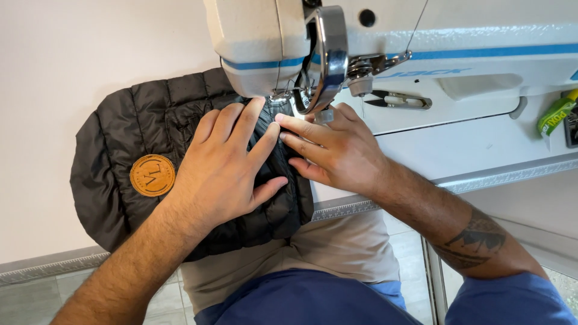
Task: Sewing the edges of a black quilted front panel using an industrial sewing machine
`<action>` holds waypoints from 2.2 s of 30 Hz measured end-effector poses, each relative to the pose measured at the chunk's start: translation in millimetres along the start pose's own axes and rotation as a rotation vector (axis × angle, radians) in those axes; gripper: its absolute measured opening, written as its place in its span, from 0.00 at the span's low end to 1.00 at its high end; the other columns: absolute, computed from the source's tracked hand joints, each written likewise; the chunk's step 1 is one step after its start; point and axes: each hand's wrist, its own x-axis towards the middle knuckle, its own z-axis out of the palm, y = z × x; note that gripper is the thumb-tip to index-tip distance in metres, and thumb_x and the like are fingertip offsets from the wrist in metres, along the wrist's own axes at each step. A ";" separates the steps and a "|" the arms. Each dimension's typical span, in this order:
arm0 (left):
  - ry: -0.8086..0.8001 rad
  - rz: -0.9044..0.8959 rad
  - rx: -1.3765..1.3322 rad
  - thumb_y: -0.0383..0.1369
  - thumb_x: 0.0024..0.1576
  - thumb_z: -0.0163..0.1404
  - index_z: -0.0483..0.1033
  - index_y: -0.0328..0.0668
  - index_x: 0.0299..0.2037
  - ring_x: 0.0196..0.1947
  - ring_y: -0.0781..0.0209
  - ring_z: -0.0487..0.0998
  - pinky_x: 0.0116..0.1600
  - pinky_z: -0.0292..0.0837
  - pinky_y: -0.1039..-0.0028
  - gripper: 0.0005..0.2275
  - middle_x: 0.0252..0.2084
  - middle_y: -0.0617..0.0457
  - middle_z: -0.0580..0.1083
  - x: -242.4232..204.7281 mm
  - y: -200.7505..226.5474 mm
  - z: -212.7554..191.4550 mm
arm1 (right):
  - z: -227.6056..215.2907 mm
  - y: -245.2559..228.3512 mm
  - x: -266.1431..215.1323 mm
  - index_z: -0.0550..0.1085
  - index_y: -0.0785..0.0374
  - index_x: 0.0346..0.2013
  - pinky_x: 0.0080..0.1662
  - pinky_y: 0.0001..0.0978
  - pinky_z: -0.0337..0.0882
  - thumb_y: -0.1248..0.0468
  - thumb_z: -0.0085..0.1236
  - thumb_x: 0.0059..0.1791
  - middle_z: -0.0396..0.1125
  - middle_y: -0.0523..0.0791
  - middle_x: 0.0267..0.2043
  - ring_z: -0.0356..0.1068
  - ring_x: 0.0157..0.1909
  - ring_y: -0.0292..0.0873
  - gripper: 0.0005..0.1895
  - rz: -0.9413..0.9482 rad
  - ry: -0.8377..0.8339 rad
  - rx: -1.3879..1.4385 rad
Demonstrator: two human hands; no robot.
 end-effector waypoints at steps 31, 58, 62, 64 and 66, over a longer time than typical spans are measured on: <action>0.031 0.063 -0.121 0.56 0.53 0.56 0.74 0.39 0.52 0.60 0.40 0.67 0.60 0.66 0.53 0.28 0.62 0.38 0.67 -1.8 -19.5 6.2 | -3.0 -7.3 11.5 0.79 0.58 0.56 0.42 0.40 0.60 0.54 0.61 0.57 0.66 0.41 0.69 0.74 0.51 0.43 0.16 0.024 -0.062 -0.057; 0.022 0.081 -0.079 0.58 0.52 0.57 0.74 0.39 0.57 0.59 0.43 0.68 0.62 0.66 0.55 0.33 0.58 0.41 0.69 -2.9 -23.7 -2.0 | -17.4 -10.5 8.1 0.79 0.59 0.53 0.41 0.43 0.62 0.56 0.59 0.58 0.70 0.39 0.64 0.63 0.40 0.52 0.13 0.054 -0.041 -0.075; 0.032 0.109 -0.084 0.53 0.52 0.58 0.73 0.41 0.56 0.61 0.46 0.68 0.61 0.64 0.56 0.29 0.62 0.42 0.69 -2.1 -21.8 -9.4 | -22.4 -13.0 4.0 0.78 0.59 0.54 0.41 0.40 0.61 0.58 0.60 0.58 0.69 0.39 0.65 0.62 0.41 0.51 0.12 0.033 -0.059 -0.109; 0.034 0.128 -0.094 0.51 0.53 0.57 0.73 0.41 0.56 0.62 0.46 0.68 0.61 0.63 0.55 0.27 0.62 0.43 0.69 -4.2 -21.1 -12.0 | -23.7 -18.8 2.1 0.78 0.60 0.53 0.42 0.40 0.62 0.59 0.61 0.58 0.70 0.40 0.64 0.64 0.43 0.51 0.11 0.035 -0.046 -0.101; 0.064 0.173 -0.170 0.42 0.54 0.57 0.73 0.39 0.53 0.61 0.46 0.69 0.63 0.62 0.52 0.21 0.62 0.42 0.69 -4.0 -21.1 -17.0 | -26.4 -24.5 2.4 0.78 0.62 0.49 0.46 0.41 0.64 0.65 0.62 0.56 0.73 0.43 0.59 0.68 0.52 0.53 0.07 0.031 0.020 -0.031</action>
